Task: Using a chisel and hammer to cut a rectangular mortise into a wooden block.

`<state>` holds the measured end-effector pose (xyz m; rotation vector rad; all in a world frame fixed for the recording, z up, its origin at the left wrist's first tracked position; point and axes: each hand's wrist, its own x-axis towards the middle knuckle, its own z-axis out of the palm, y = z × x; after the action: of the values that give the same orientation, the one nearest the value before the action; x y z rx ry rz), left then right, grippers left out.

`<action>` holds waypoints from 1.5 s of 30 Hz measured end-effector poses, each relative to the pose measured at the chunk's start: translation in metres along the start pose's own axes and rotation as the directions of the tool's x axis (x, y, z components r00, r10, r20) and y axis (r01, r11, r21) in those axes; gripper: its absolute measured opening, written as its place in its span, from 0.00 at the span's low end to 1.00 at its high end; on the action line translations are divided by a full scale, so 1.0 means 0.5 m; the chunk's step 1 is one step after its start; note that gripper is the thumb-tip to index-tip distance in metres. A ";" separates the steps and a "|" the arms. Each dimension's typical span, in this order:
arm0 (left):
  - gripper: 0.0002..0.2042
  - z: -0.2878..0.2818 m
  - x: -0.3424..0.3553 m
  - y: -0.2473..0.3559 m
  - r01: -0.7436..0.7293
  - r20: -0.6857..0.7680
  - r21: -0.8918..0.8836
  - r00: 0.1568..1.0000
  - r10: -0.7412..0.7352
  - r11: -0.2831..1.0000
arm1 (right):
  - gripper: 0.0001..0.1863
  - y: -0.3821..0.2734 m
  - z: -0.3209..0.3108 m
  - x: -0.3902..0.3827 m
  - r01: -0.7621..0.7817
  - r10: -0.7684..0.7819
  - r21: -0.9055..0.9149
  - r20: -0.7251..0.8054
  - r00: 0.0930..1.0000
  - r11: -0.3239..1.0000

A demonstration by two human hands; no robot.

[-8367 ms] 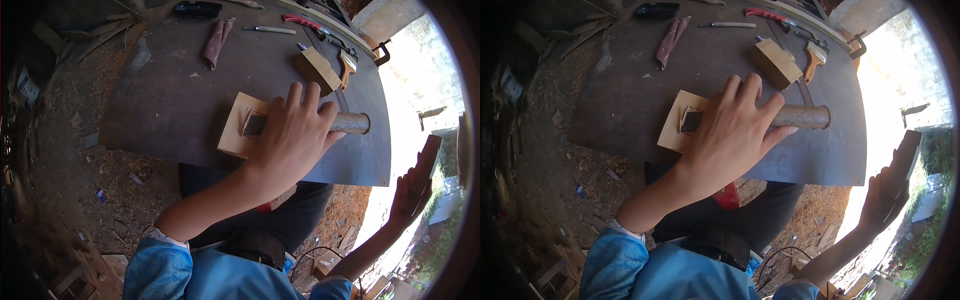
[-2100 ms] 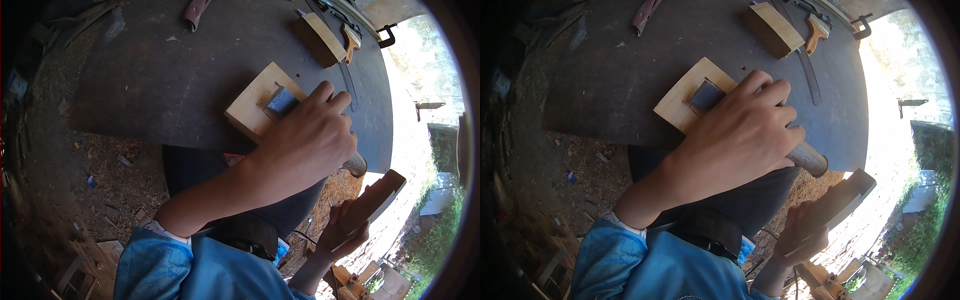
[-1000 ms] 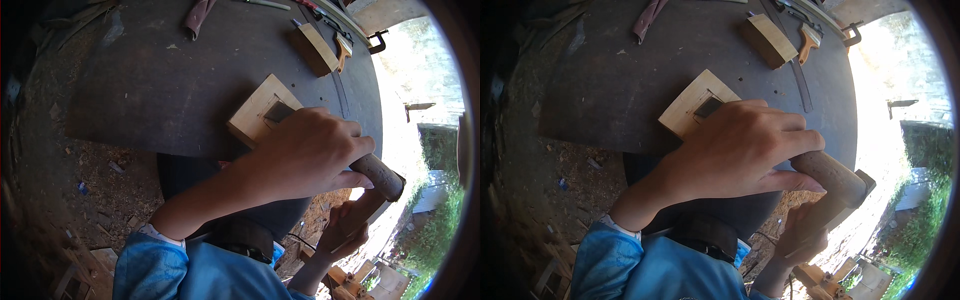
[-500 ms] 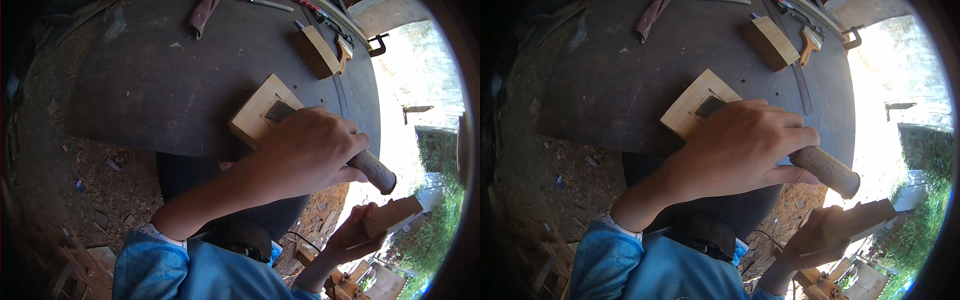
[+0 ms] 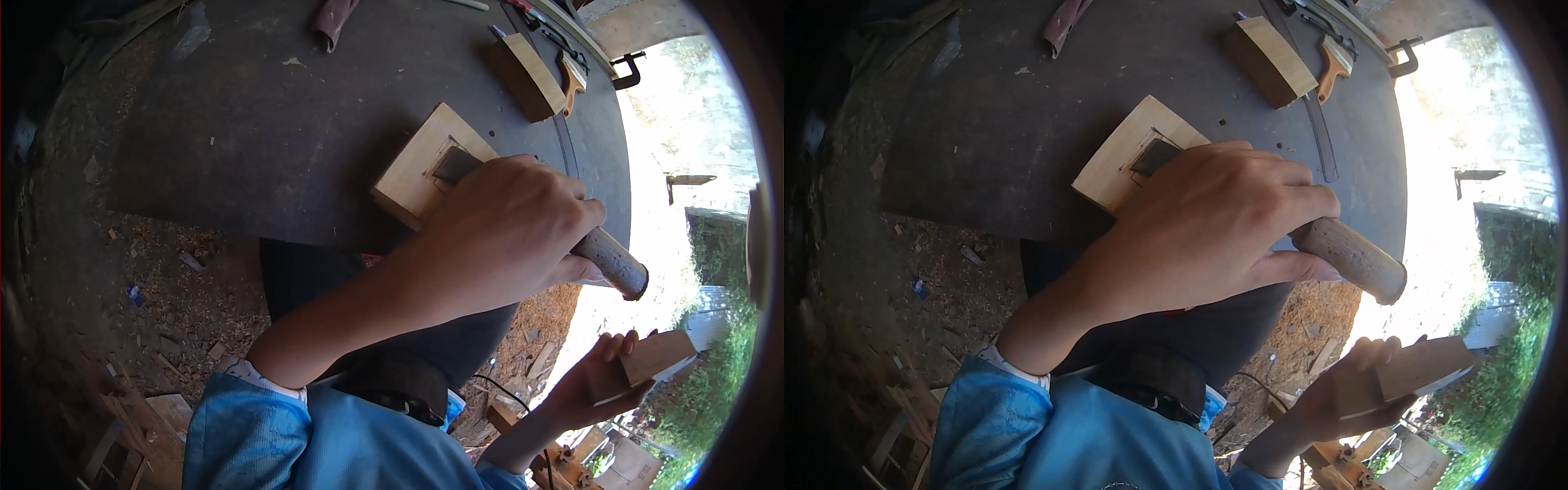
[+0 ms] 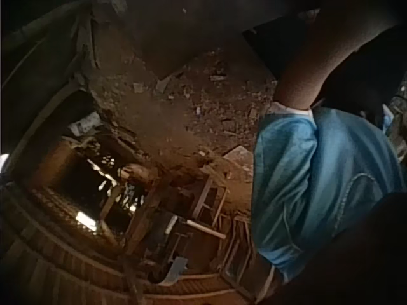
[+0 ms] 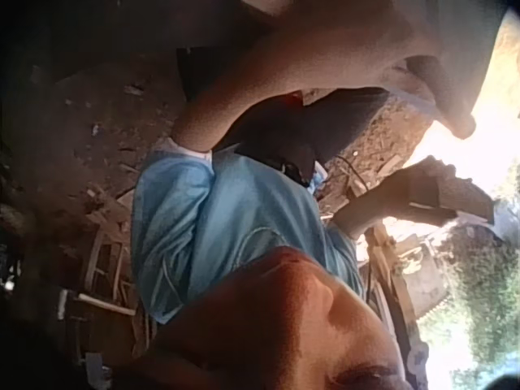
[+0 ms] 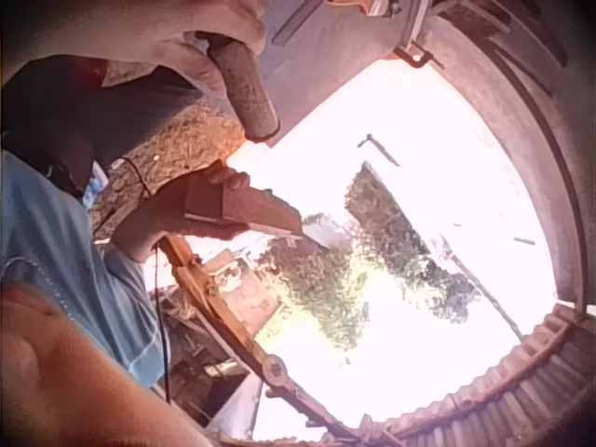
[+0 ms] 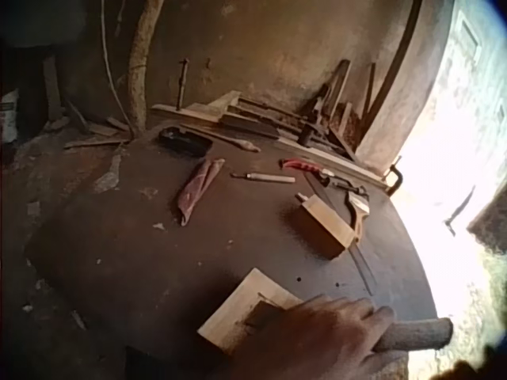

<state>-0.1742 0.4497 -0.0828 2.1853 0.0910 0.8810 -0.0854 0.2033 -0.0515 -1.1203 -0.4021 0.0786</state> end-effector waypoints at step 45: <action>0.18 -0.008 -0.009 -0.002 0.076 -0.051 0.049 0.996 -0.073 0.996 | 0.30 0.053 0.000 -0.028 -0.046 0.277 -0.822 0.139 0.951 0.568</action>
<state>-0.1802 0.4515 -0.0841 2.1931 0.2198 0.8994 -0.0946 0.2114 -0.0790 -2.0991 -0.5898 0.2206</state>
